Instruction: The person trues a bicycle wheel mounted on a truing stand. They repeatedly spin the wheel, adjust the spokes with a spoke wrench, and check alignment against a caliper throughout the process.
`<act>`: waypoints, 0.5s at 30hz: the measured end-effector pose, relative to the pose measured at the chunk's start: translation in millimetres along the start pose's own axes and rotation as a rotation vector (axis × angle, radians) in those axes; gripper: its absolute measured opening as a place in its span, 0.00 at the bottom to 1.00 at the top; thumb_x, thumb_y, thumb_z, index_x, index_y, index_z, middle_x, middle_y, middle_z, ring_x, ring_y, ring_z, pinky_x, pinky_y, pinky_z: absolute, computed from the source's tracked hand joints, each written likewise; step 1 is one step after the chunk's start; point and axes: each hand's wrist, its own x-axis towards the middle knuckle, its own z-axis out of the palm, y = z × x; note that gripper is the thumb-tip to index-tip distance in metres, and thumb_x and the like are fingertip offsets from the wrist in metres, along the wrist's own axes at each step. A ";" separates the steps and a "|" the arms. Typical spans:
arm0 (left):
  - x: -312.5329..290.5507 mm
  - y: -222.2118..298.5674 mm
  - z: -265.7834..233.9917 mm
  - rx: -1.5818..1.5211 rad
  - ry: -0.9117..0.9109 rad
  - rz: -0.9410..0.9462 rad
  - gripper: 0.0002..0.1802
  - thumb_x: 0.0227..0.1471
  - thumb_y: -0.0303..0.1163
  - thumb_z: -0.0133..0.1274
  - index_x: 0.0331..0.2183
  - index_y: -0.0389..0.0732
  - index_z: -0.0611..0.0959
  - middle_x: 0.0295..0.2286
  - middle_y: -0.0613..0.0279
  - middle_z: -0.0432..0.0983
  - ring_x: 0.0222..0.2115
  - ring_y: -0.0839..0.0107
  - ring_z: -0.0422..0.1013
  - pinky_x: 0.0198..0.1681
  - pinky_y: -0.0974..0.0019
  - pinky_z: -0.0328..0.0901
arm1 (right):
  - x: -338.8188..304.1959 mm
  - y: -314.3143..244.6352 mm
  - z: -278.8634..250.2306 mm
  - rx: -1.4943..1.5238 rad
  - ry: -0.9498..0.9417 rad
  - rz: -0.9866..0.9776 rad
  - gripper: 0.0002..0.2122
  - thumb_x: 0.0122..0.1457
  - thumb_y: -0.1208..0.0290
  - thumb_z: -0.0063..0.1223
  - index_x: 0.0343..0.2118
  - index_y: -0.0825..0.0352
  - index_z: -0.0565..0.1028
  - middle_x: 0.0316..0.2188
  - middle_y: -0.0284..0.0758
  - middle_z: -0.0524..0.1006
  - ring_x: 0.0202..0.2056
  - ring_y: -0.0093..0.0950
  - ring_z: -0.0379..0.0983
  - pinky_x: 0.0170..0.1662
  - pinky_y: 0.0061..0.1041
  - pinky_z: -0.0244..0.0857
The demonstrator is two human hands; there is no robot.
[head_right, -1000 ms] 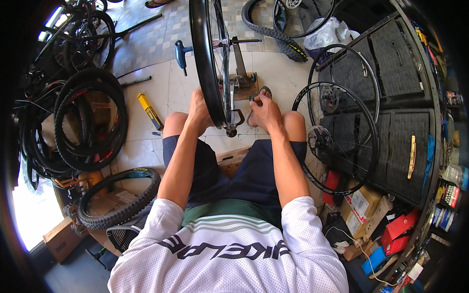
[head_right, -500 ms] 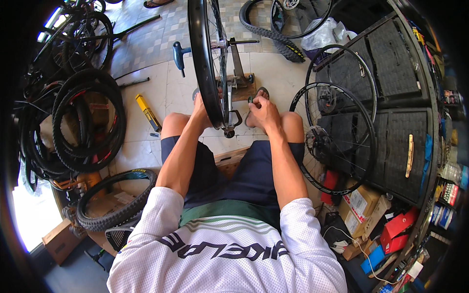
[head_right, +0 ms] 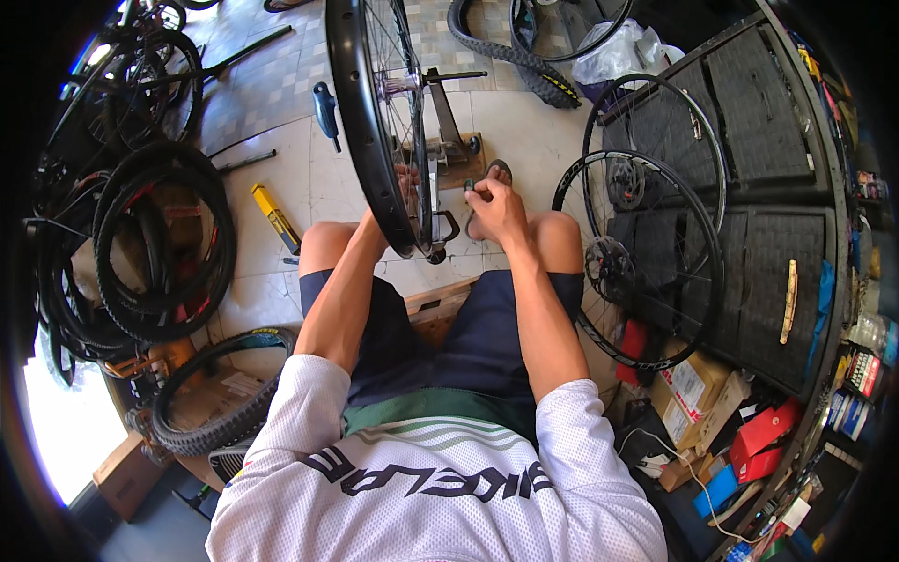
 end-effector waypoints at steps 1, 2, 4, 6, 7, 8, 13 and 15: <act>-1.5 -3.7 -14.7 0.017 -0.003 0.028 0.14 0.47 0.33 0.60 0.34 0.33 0.82 0.28 0.55 0.81 0.28 0.64 0.75 0.34 0.64 0.68 | 4.0 -10.1 9.6 0.027 -0.020 -0.025 0.12 0.55 0.63 0.61 0.34 0.67 0.79 0.30 0.43 0.81 0.34 0.41 0.79 0.41 0.33 0.71; 0.7 -22.3 -36.0 0.135 -0.005 0.116 0.14 0.52 0.36 0.56 0.36 0.37 0.81 0.28 0.57 0.80 0.27 0.63 0.74 0.34 0.65 0.68 | 8.4 -21.7 21.5 0.056 -0.041 -0.053 0.12 0.55 0.62 0.61 0.34 0.67 0.79 0.30 0.43 0.82 0.34 0.40 0.79 0.41 0.33 0.71; -2.3 -28.6 -47.7 0.120 -0.029 0.158 0.13 0.57 0.36 0.50 0.39 0.38 0.79 0.30 0.60 0.78 0.28 0.64 0.73 0.34 0.67 0.67 | 13.3 -22.5 40.9 -0.005 -0.030 -0.095 0.13 0.55 0.61 0.61 0.34 0.68 0.80 0.30 0.43 0.82 0.35 0.39 0.79 0.42 0.32 0.71; -14.0 19.5 0.1 -0.471 -0.178 -0.270 0.10 0.60 0.30 0.47 0.40 0.36 0.77 0.31 0.60 0.76 0.31 0.69 0.73 0.34 0.69 0.68 | 8.5 17.1 42.4 -0.036 0.051 -0.019 0.14 0.55 0.60 0.61 0.34 0.69 0.80 0.30 0.44 0.81 0.37 0.40 0.79 0.42 0.33 0.70; -19.2 39.7 -0.8 -0.654 -0.165 -0.405 0.09 0.61 0.27 0.46 0.41 0.34 0.76 0.32 0.60 0.75 0.32 0.71 0.73 0.34 0.71 0.68 | 8.4 11.4 47.6 -0.044 0.061 -0.019 0.15 0.55 0.60 0.61 0.34 0.70 0.80 0.31 0.45 0.81 0.37 0.40 0.79 0.42 0.34 0.70; -19.4 43.8 -4.9 -0.545 -0.124 -0.310 0.08 0.61 0.26 0.46 0.41 0.34 0.76 0.32 0.60 0.75 0.31 0.71 0.73 0.33 0.71 0.67 | 10.9 -1.6 51.9 -0.003 0.010 0.014 0.15 0.54 0.60 0.61 0.34 0.70 0.80 0.32 0.46 0.81 0.37 0.41 0.79 0.42 0.34 0.70; -18.2 58.4 -10.1 -0.350 -0.068 -0.458 0.16 0.58 0.34 0.58 0.44 0.36 0.75 0.26 0.65 0.75 0.22 0.75 0.71 0.24 0.72 0.65 | 18.4 0.4 77.0 0.128 -0.099 0.163 0.15 0.54 0.61 0.60 0.35 0.71 0.80 0.31 0.44 0.82 0.35 0.38 0.79 0.40 0.33 0.71; -19.3 60.1 -6.6 -0.249 -0.096 -0.456 0.14 0.58 0.32 0.58 0.44 0.35 0.76 0.26 0.66 0.75 0.22 0.77 0.71 0.21 0.75 0.63 | 20.9 7.0 81.3 0.129 -0.134 0.202 0.16 0.55 0.60 0.60 0.37 0.71 0.79 0.29 0.40 0.82 0.32 0.30 0.80 0.38 0.28 0.70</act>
